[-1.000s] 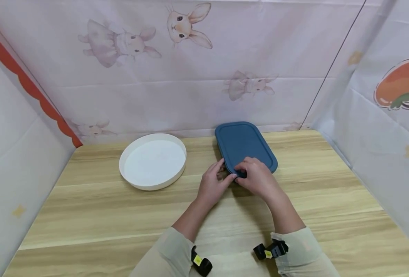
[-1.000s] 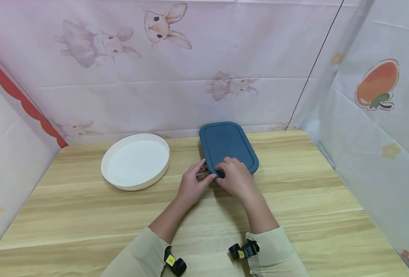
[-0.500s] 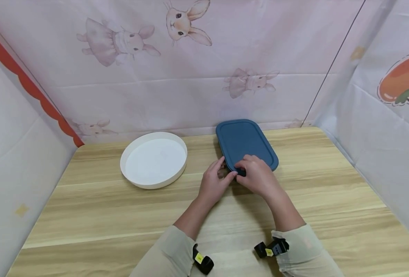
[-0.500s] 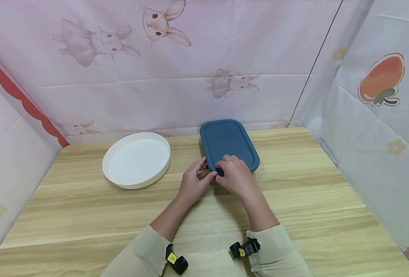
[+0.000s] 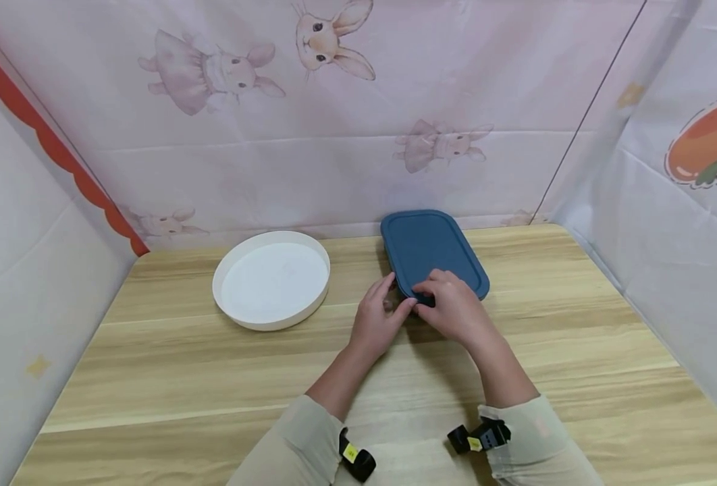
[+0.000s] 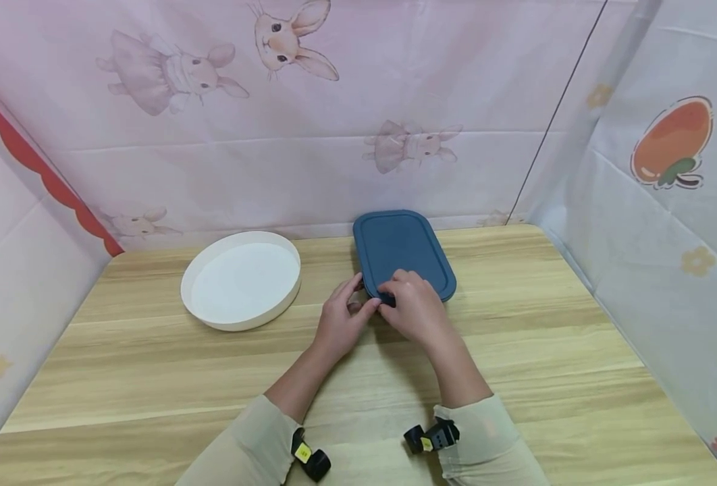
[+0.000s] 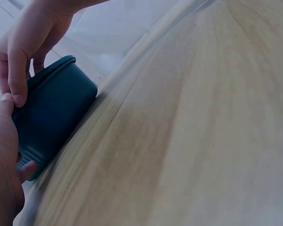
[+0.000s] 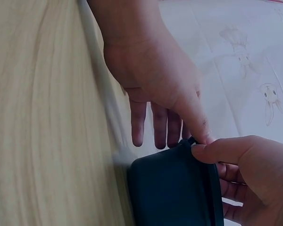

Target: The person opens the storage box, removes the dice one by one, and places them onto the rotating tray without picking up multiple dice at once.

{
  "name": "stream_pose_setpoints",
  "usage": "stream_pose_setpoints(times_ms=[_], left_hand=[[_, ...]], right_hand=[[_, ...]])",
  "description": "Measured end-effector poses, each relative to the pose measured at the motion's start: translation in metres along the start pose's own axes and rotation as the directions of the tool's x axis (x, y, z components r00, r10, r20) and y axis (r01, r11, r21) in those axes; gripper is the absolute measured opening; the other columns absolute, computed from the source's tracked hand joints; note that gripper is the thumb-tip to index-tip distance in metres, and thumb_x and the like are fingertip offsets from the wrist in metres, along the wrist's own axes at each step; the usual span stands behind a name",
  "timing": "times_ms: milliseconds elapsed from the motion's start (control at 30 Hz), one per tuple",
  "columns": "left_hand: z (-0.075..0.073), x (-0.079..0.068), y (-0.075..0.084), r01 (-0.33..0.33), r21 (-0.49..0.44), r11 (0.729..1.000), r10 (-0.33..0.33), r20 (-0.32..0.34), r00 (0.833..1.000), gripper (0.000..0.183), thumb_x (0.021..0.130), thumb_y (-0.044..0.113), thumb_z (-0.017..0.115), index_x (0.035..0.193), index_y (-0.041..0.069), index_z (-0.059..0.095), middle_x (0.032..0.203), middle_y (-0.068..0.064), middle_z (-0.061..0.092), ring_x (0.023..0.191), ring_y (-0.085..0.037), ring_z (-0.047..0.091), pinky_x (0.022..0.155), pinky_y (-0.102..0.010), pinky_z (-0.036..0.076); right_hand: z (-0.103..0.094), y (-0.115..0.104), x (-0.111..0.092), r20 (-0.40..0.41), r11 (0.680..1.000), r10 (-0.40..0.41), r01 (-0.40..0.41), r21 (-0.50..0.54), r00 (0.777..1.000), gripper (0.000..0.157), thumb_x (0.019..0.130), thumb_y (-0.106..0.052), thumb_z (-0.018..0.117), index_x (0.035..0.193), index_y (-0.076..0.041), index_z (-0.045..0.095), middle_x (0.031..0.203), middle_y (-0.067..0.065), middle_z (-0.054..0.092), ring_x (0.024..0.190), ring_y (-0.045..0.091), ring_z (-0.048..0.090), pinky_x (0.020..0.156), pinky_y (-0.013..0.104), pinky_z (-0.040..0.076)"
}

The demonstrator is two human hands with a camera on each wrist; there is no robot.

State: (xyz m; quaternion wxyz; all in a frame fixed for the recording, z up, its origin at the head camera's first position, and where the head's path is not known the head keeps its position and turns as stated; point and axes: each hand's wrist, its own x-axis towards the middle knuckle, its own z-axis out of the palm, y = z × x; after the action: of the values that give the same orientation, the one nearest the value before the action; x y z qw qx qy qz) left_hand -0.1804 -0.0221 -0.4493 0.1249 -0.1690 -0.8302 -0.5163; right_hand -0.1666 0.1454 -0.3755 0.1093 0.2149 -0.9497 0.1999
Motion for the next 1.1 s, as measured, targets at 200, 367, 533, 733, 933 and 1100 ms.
stream_pose_setpoints(times_ms=[200, 367, 533, 733, 933, 1100], left_hand=[[0.001, 0.001, -0.001, -0.063, 0.064, 0.996, 0.066, -0.05, 0.997, 0.065, 0.096, 0.044, 0.06, 0.144, 0.002, 0.047, 0.149, -0.014, 0.045, 0.108, -0.026, 0.061, 0.086, -0.035, 0.057], [-0.001, 0.001, 0.0, -0.172, 0.191, 0.966, 0.185, -0.052, 0.981, 0.057, 0.095, 0.042, 0.063, 0.135, 0.002, 0.058, 0.146, -0.01, 0.05, 0.135, -0.025, 0.049, 0.108, -0.039, 0.048], [-0.002, 0.001, 0.002, -0.351, 0.281, 0.893, 0.373, -0.026, 0.927, 0.036, 0.091, 0.032, 0.071, 0.112, 0.003, 0.073, 0.132, -0.01, 0.063, 0.135, -0.028, 0.049, 0.112, -0.038, 0.044], [-0.002, 0.002, 0.003, -0.437, 0.269, 0.858, 0.451, 0.011, 0.892, 0.019, 0.091, 0.019, 0.072, 0.102, 0.006, 0.077, 0.115, -0.006, 0.072, 0.127, -0.023, 0.058, 0.114, -0.029, 0.041], [-0.002, 0.002, 0.003, -0.428, 0.25, 0.869, 0.437, 0.019, 0.899, 0.016, 0.091, 0.017, 0.072, 0.101, 0.005, 0.077, 0.107, -0.004, 0.074, 0.122, -0.022, 0.061, 0.114, -0.028, 0.041], [-0.002, 0.002, 0.001, -0.428, 0.245, 0.87, 0.438, 0.017, 0.899, 0.016, 0.091, 0.018, 0.072, 0.1, 0.006, 0.077, 0.105, -0.003, 0.074, 0.122, -0.021, 0.061, 0.114, -0.026, 0.04]], right_hand=[[-0.007, -0.003, 0.0, -0.051, 0.999, 0.009, -0.007, 0.038, 0.999, 0.029, 0.083, -0.02, 0.079, 0.108, -0.006, 0.076, 0.096, 0.005, 0.065, 0.092, 0.024, 0.056, 0.078, 0.04, 0.052], [-0.016, -0.003, -0.002, -0.166, 0.997, 0.006, 0.006, 0.073, 0.986, 0.028, 0.082, -0.016, 0.079, 0.107, -0.006, 0.076, 0.097, 0.007, 0.065, 0.09, 0.024, 0.058, 0.074, 0.039, 0.054], [-0.023, 0.001, -0.003, -0.373, 0.993, -0.04, 0.077, 0.086, 0.927, 0.025, 0.083, -0.014, 0.078, 0.106, -0.004, 0.076, 0.094, 0.007, 0.064, 0.071, 0.016, 0.057, 0.058, 0.03, 0.05], [-0.033, 0.016, -0.002, -0.669, 0.988, -0.003, 0.104, 0.111, 0.743, 0.02, 0.081, -0.005, 0.075, 0.101, 0.001, 0.076, 0.087, 0.014, 0.066, 0.06, 0.012, 0.051, 0.054, 0.013, 0.039], [-0.048, 0.04, -0.005, -0.811, 0.962, 0.245, -0.029, 0.272, 0.532, 0.018, 0.086, -0.008, 0.071, 0.101, 0.001, 0.077, 0.086, 0.018, 0.068, 0.065, -0.009, 0.05, 0.06, 0.004, 0.038], [-0.054, 0.065, -0.012, -0.791, 0.892, 0.448, -0.151, 0.425, 0.417, 0.017, 0.088, -0.012, 0.069, 0.1, -0.004, 0.078, 0.08, -0.001, 0.066, 0.063, -0.013, 0.052, 0.059, 0.004, 0.043]])
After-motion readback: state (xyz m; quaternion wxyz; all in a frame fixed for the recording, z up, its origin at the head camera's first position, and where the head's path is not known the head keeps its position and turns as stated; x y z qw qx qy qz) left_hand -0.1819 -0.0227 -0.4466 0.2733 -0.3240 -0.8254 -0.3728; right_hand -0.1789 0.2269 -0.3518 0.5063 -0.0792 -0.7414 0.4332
